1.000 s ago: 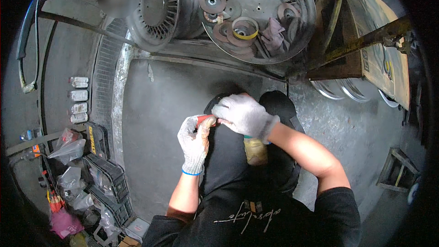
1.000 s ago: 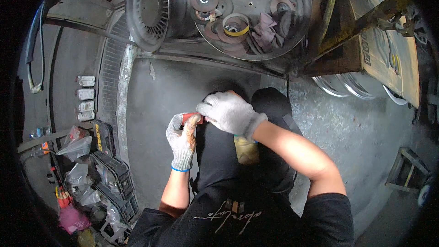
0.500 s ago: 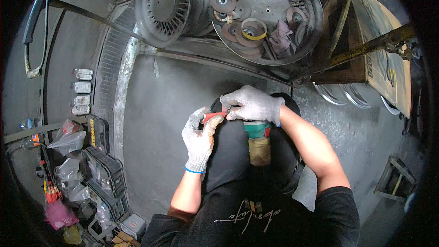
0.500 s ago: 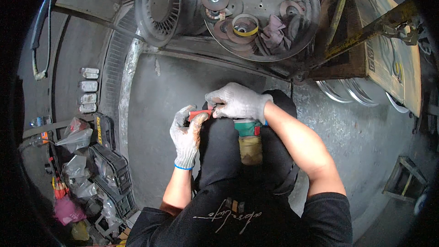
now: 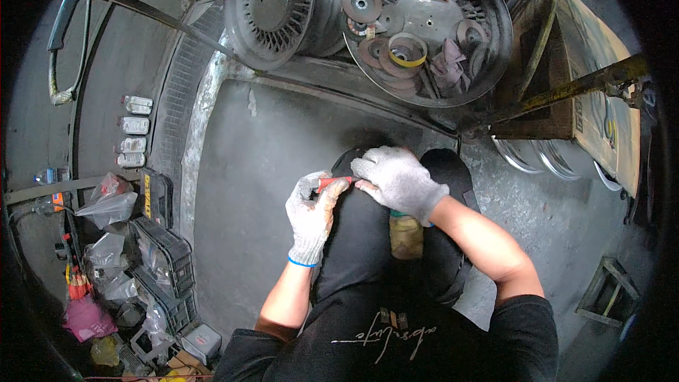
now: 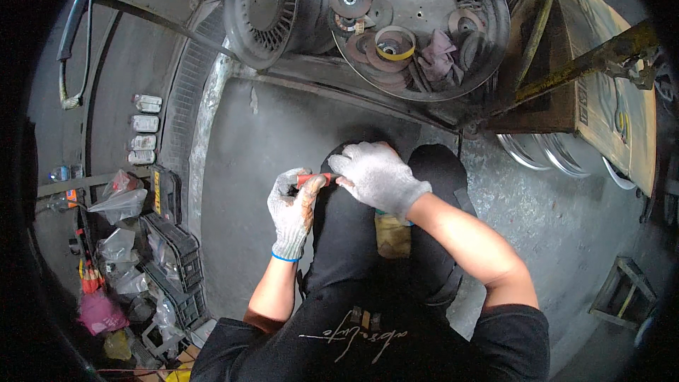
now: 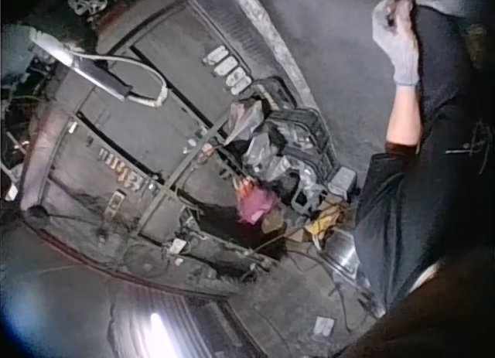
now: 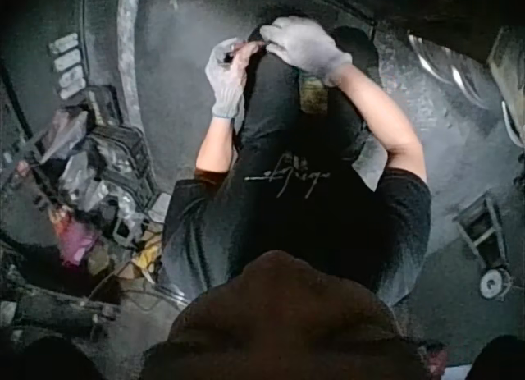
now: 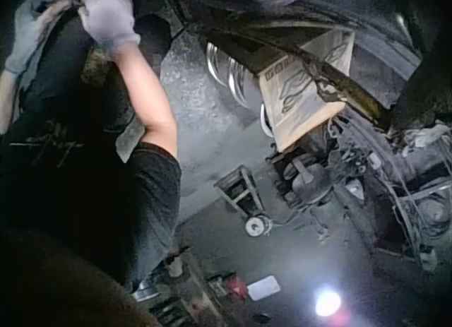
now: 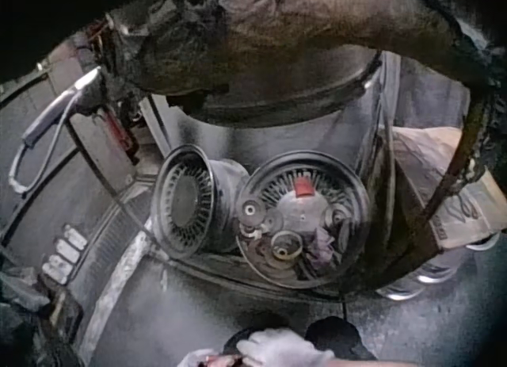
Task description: The person uses an angle grinder to sand and smooth the surface of a silver car wheel rim, moving the tool along the spokes and rim surfaces.
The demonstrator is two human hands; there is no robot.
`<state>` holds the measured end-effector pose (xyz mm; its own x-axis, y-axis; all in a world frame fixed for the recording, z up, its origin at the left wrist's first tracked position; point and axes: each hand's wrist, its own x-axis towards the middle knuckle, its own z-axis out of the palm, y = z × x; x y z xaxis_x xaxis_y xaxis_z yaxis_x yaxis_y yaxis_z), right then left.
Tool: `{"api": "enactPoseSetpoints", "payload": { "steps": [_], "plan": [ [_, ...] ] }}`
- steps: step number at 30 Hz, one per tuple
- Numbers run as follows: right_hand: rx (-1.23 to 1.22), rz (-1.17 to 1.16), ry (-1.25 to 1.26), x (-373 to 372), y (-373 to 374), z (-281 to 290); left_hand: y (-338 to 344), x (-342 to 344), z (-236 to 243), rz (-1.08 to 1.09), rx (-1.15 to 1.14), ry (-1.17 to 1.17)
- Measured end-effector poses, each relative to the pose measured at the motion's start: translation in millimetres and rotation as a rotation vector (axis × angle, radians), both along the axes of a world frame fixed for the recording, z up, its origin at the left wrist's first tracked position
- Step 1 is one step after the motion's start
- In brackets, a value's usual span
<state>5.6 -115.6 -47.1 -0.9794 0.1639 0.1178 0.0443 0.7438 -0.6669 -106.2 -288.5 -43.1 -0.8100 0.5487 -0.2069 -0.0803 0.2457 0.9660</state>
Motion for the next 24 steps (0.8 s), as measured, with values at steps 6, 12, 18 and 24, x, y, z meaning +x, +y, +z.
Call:
{"api": "enactPoseSetpoints", "payload": {
  "steps": [6,12,18,24],
  "plan": [
    [0.085,-0.068,0.032,0,0,-2,6,13,3,0.093,0.061,-0.121],
    [-0.283,0.096,-0.066,-10,31,-9,10,9,7,0.027,-0.069,0.118],
    [-0.594,0.233,-0.315,-23,51,-16,12,3,11,-0.024,-0.14,0.15],
    [-0.748,0.314,-0.332,-26,48,-22,10,1,3,-0.031,-0.083,0.104]
  ]
}}
